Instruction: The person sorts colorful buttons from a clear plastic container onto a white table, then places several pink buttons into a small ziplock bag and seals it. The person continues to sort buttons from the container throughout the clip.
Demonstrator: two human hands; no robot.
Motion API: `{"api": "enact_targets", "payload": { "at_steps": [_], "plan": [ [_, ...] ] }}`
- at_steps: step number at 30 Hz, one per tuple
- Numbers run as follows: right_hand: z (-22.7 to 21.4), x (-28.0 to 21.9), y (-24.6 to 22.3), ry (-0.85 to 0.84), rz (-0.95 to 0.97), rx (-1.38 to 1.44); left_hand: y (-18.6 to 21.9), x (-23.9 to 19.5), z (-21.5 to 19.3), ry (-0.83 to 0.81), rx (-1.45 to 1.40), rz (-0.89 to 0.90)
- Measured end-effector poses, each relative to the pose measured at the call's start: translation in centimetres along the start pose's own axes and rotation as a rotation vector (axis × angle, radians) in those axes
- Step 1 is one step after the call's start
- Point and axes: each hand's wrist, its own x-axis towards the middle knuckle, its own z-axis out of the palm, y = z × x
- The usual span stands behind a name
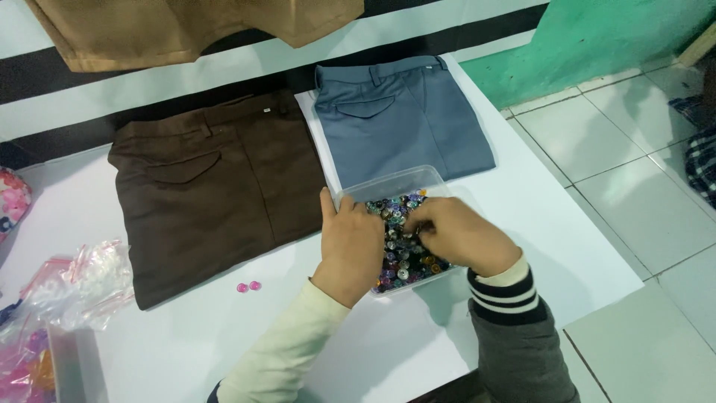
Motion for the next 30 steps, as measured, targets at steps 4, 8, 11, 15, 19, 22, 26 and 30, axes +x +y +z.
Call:
{"api": "enact_targets", "payload": {
  "at_steps": [4,8,11,15,19,22,26,30],
  "plan": [
    [-0.8,-0.5,0.3,0.095,-0.035,0.096,0.2,0.5,1.1,-0.016,-0.019,-0.013],
    [-0.5,-0.2,0.4,0.348,-0.148,0.138,-0.4,0.9,1.8,-0.080,-0.108,0.058],
    [0.1,0.3,0.5,0.357,-0.165,0.138,-1.6,1.2,0.9,-0.139,-0.240,0.085],
    [0.1,-0.2,-2.0,0.091,-0.174,0.142,-4.3,1.1,0.1,-0.174,-0.384,0.077],
    [2.5,0.8,-1.2,0.009,-0.259,0.092,-5.7,1.3,1.3,-0.137,-0.337,0.043],
    [3.2,1.5,-0.6,0.015,-0.168,-0.050,-5.4,1.5,2.1,-0.066,-0.312,0.069],
    [3.1,2.9,1.4,0.166,-0.100,-0.136,-4.2,1.7,2.2,-0.019,-0.253,0.101],
    [1.0,1.0,-0.5,0.301,-0.073,-0.061,-1.1,0.4,-1.2,-0.099,0.000,-0.026]
  ]
}}
